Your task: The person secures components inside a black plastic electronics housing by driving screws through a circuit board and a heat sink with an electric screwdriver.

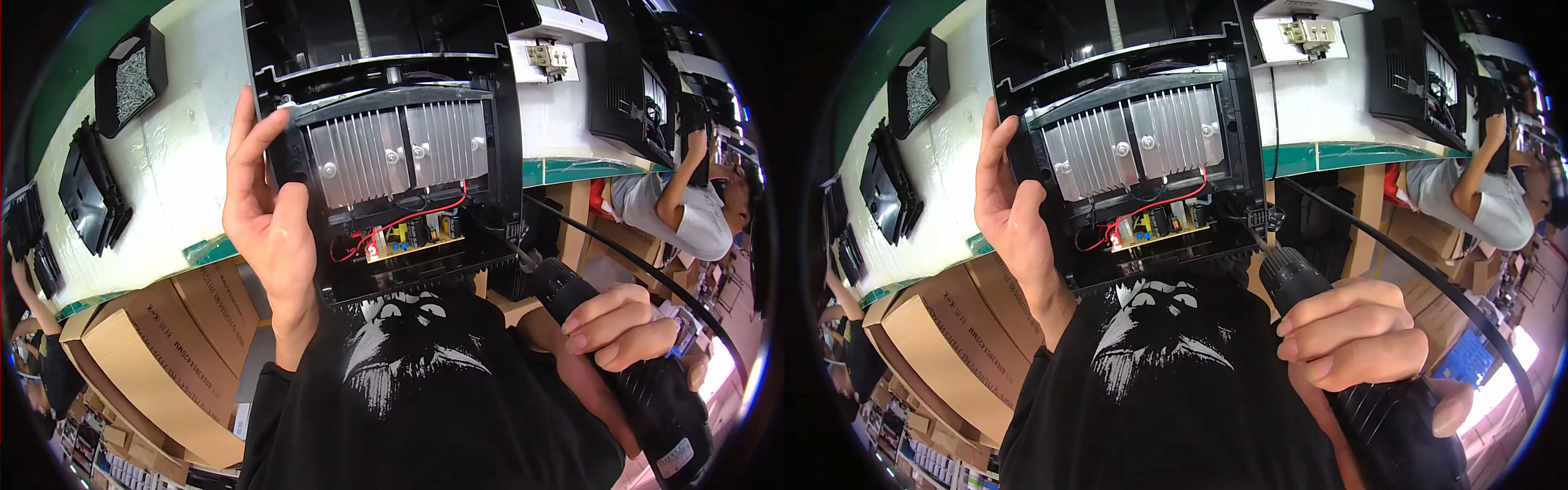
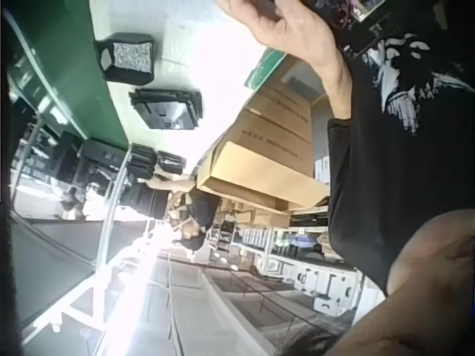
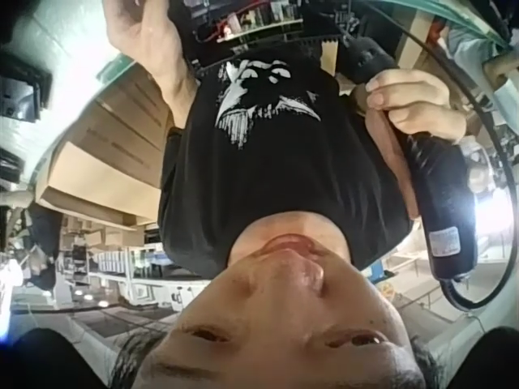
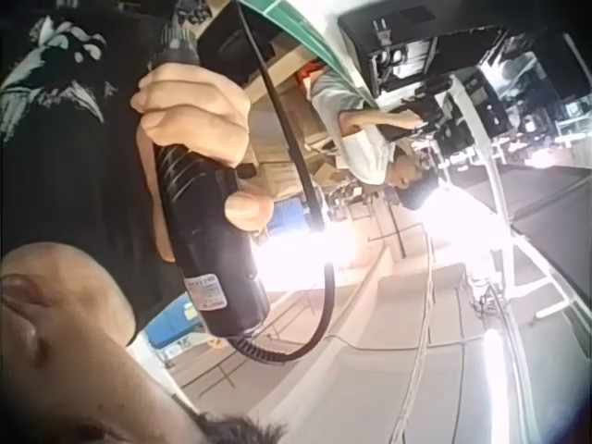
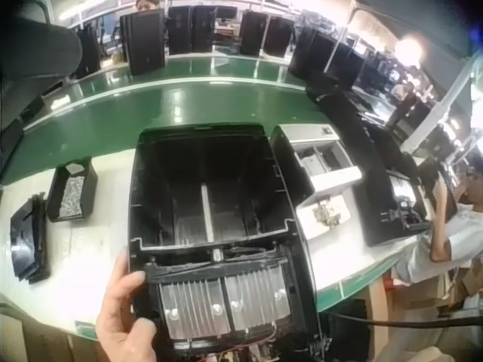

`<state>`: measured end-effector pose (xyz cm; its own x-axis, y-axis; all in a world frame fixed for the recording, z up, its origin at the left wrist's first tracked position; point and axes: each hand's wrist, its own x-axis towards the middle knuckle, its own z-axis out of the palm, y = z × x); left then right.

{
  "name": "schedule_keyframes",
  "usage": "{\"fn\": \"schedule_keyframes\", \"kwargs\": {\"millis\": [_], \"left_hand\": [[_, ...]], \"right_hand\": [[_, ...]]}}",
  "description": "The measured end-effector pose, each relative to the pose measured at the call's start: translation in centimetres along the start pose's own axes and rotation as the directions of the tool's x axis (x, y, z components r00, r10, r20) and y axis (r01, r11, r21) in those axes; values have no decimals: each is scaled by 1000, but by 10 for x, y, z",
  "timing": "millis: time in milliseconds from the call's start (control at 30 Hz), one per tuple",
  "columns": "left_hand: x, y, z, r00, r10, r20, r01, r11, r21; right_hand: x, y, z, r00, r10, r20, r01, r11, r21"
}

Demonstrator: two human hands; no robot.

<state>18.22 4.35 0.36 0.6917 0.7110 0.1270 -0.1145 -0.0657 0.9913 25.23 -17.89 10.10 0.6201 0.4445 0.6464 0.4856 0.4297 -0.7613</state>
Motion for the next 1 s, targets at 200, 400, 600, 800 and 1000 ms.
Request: {"fn": "schedule_keyframes", "kwargs": {"millis": [200, 400, 600, 800, 1000], "left_hand": [[-3, 2, 4, 1000, 20, -17, -19, 999, 37], [-4, 1, 1, 1000, -5, -21, 5, 1000, 13], [-2, -2, -1, 999, 38, -10, -38, 999, 15], [-1, -1, -3, 1000, 15, -15, -15, 1000, -9], [2, -1, -1, 998, 0, -60, -4, 998, -66]], "right_hand": [[0, -4, 6, 998, 54, -26, -56, 996, -71], [-3, -6, 5, 991, 117, 58, -110, 988, -105], [-2, 6, 5, 996, 19, 89, -12, 997, -78], [-1, 1, 3, 994, -104, 46, 108, 988, -111], [27, -29, -27, 964, -262, -34, 264, 951, 158]]}}
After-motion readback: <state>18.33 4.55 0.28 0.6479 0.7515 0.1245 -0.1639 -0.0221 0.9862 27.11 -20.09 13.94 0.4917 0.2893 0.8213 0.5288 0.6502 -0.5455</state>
